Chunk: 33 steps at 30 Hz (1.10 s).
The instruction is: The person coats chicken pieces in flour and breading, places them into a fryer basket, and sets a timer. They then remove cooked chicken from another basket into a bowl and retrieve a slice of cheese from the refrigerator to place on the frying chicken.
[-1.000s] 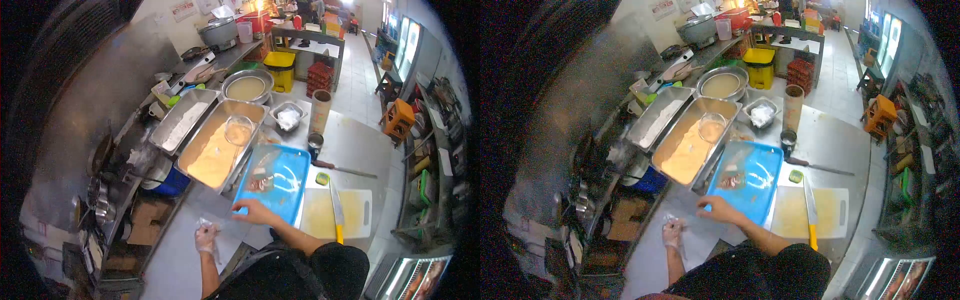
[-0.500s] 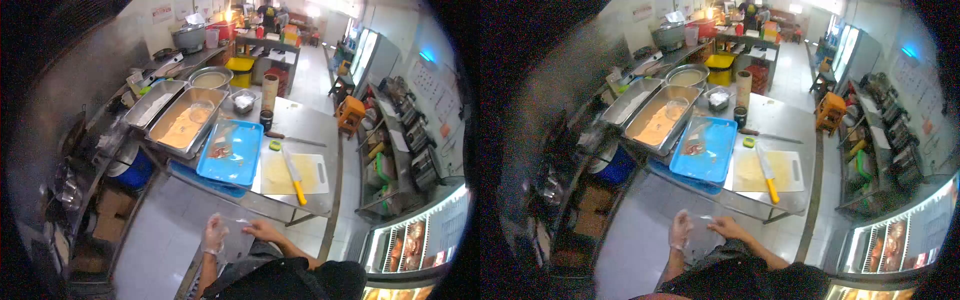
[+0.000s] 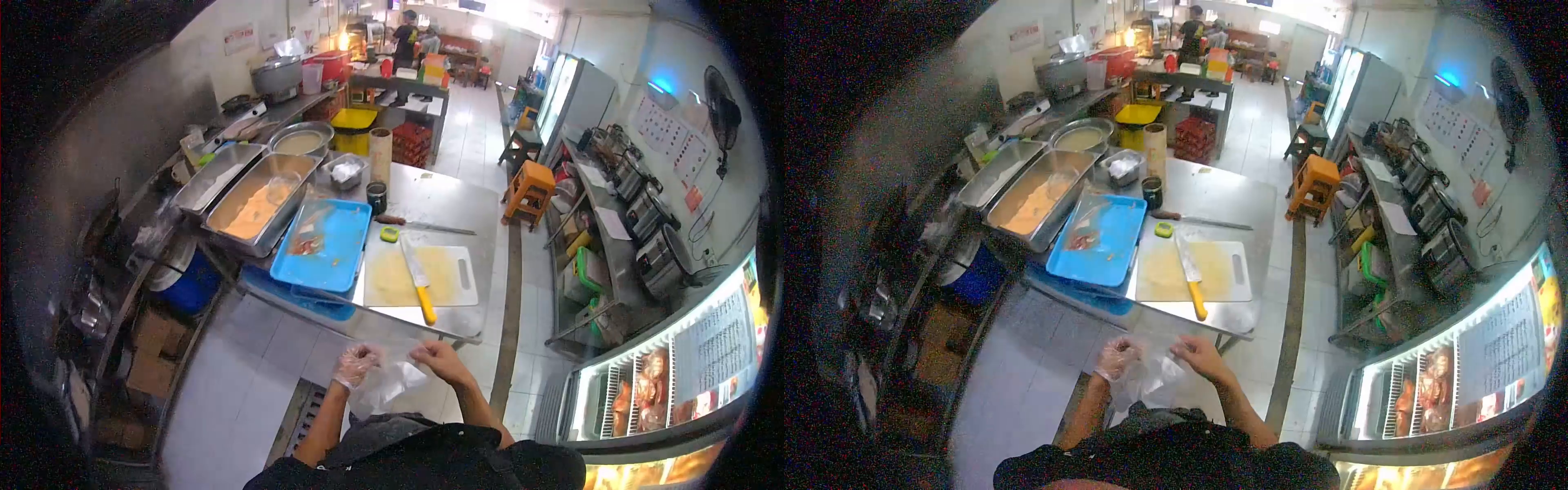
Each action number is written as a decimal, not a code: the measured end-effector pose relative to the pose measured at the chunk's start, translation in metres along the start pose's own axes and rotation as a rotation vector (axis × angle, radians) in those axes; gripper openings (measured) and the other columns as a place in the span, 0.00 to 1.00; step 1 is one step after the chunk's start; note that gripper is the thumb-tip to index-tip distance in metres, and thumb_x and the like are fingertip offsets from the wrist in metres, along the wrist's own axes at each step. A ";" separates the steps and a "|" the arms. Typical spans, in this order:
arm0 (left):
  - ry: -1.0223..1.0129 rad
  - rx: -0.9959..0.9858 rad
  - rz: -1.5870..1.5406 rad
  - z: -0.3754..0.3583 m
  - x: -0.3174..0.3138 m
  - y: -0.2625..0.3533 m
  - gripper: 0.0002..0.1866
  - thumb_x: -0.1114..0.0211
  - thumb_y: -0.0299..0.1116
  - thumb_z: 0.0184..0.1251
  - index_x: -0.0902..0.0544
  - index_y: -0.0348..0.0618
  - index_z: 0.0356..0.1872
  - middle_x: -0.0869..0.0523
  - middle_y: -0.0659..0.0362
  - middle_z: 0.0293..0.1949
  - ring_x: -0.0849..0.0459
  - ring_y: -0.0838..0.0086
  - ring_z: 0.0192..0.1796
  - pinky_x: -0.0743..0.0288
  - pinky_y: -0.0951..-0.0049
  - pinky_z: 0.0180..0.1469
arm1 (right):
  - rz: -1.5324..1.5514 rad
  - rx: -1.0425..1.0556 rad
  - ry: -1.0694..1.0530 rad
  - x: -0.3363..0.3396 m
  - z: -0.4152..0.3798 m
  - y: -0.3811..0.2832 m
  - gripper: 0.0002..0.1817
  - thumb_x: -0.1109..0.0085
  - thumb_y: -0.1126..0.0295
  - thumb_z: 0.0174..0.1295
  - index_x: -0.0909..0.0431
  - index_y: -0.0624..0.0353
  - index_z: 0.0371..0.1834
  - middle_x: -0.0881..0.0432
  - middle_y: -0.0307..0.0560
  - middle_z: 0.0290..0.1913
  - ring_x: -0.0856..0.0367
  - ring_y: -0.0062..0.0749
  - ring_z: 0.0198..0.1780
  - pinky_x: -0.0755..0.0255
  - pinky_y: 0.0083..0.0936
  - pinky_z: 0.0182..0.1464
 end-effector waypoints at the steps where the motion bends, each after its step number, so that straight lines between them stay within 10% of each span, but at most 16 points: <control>1: 0.002 0.024 0.034 -0.006 -0.017 0.011 0.03 0.39 0.26 0.58 0.22 0.39 0.32 0.20 0.62 0.29 0.23 0.79 0.32 0.27 0.79 0.36 | 0.077 0.064 0.023 0.010 -0.005 0.001 0.11 0.41 0.67 0.56 0.22 0.65 0.35 0.22 0.34 0.28 0.27 0.18 0.35 0.33 0.19 0.40; 24: -0.159 -0.024 0.822 -0.031 -0.151 0.012 0.11 0.37 0.37 0.57 0.19 0.39 0.33 0.18 0.60 0.25 0.23 0.79 0.28 0.28 0.77 0.32 | -0.036 0.015 -0.109 0.109 -0.087 0.071 0.09 0.41 0.68 0.56 0.21 0.64 0.28 0.24 0.35 0.23 0.29 0.16 0.27 0.34 0.16 0.31; 33: -0.168 -0.002 0.605 -0.027 -0.159 -0.003 0.11 0.37 0.36 0.57 0.20 0.39 0.33 0.18 0.60 0.26 0.23 0.78 0.28 0.28 0.77 0.34 | 0.085 0.096 0.005 0.117 -0.107 0.074 0.11 0.39 0.66 0.54 0.24 0.63 0.24 0.27 0.32 0.21 0.33 0.14 0.25 0.38 0.15 0.28</control>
Point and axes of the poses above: each hand's wrist, its own z-axis towards the middle knuckle, its own x-axis out of the back of the hand, y = z × x, the point moved 5 cm from there along z, towards the middle knuckle
